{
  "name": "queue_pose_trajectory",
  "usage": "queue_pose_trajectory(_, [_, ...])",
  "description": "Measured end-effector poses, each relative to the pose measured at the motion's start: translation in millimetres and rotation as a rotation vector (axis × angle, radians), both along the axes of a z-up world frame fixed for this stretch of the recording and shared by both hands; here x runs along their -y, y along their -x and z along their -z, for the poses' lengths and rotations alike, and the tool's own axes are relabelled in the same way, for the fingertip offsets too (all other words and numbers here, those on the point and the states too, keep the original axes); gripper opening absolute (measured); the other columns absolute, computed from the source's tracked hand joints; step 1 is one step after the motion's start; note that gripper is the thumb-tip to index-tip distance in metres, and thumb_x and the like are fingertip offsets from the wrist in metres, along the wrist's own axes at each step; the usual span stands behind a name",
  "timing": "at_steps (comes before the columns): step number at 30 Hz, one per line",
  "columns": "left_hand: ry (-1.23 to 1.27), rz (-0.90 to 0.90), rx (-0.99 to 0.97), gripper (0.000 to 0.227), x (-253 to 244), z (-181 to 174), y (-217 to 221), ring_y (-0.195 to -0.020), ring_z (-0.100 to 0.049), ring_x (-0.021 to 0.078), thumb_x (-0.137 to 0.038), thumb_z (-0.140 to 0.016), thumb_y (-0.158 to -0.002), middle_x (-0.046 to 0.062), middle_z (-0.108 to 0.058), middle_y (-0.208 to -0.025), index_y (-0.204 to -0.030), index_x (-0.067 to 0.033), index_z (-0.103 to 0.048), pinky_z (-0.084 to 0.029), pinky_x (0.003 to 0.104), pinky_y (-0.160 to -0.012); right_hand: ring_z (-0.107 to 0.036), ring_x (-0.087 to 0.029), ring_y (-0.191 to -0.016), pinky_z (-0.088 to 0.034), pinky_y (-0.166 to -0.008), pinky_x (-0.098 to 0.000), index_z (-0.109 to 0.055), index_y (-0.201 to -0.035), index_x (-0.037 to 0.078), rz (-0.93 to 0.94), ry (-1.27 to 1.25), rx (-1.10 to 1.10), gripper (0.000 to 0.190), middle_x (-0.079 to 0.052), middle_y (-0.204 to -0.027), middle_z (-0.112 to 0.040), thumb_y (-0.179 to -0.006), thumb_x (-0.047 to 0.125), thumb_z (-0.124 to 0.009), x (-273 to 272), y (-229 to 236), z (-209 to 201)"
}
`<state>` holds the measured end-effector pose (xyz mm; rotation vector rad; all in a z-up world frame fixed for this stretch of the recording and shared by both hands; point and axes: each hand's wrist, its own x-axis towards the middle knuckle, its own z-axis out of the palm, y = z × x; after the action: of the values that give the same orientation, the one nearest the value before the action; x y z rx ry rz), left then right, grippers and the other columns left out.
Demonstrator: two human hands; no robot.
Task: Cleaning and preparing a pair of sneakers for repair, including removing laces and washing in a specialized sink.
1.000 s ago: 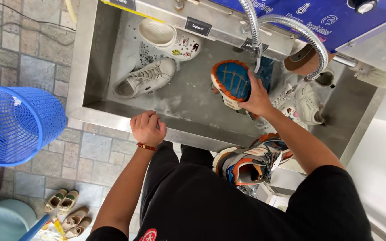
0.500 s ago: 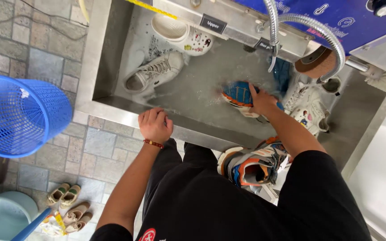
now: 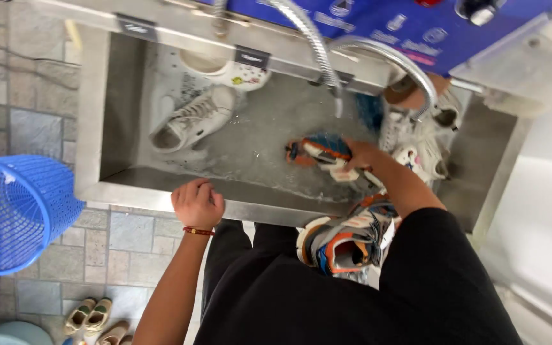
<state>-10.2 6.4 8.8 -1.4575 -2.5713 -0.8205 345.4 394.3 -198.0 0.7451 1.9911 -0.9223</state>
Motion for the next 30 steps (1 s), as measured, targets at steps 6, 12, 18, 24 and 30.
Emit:
queue_pose_trajectory(6, [0.042,0.006,-0.053,0.006,9,5,-3,-0.088,-0.064,0.0229,-0.009,-0.066,-0.074,0.0,-0.072,-0.101,-0.078,-0.0131,-0.068,-0.044,0.041,-0.09,-0.044,-0.044,-0.14,-0.041,-0.112,-0.0504,-0.02,-0.155,0.009,0.076,-0.394,0.257,0.133,-0.025,-0.152,-0.044,-0.059,0.069,-0.091,-19,-48,-22])
queue_pose_trajectory(12, [0.088,0.014,-0.065,0.008,11,9,-3,-0.086,-0.063,0.0215,-0.01,-0.064,-0.075,-0.001,-0.072,-0.098,-0.079,-0.0145,-0.069,-0.043,0.04,-0.09,-0.056,-0.044,-0.13,-0.049,-0.104,-0.055,-0.017,-0.164,0.019,0.363,-0.486,0.341,0.124,-0.026,-0.149,-0.051,-0.07,0.061,-0.084,-47,-50,-38])
queue_pose_trajectory(18, [0.09,0.018,-0.081,0.008,13,10,-3,-0.086,-0.063,0.021,-0.011,-0.063,-0.077,-0.001,-0.072,-0.098,-0.08,-0.0145,-0.069,-0.042,0.039,-0.092,-0.057,-0.045,-0.13,-0.05,-0.103,-0.0565,-0.012,-0.165,0.027,0.306,-0.326,0.311,0.12,-0.024,-0.147,-0.053,-0.073,0.055,-0.084,-20,-30,-67])
queue_pose_trajectory(24, [0.082,0.023,-0.088,0.008,18,20,-3,-0.088,-0.064,0.0205,-0.01,-0.063,-0.079,-0.001,-0.072,-0.098,-0.079,-0.0147,-0.069,-0.041,0.039,-0.092,-0.061,-0.045,-0.124,-0.05,-0.104,-0.0511,0.0,-0.167,0.023,0.192,-0.096,0.141,0.134,-0.027,-0.145,-0.054,-0.068,0.053,-0.085,20,-47,-69])
queue_pose_trajectory(30, [0.094,0.002,-0.096,0.007,16,16,-4,-0.086,-0.063,0.0207,-0.011,-0.064,-0.078,-0.001,-0.072,-0.097,-0.077,-0.0144,-0.07,-0.041,0.039,-0.092,-0.06,-0.042,-0.127,-0.048,-0.107,-0.0475,-0.018,-0.163,0.02,0.204,-0.042,0.002,0.131,-0.023,-0.147,-0.054,-0.059,0.046,-0.093,19,-36,-51])
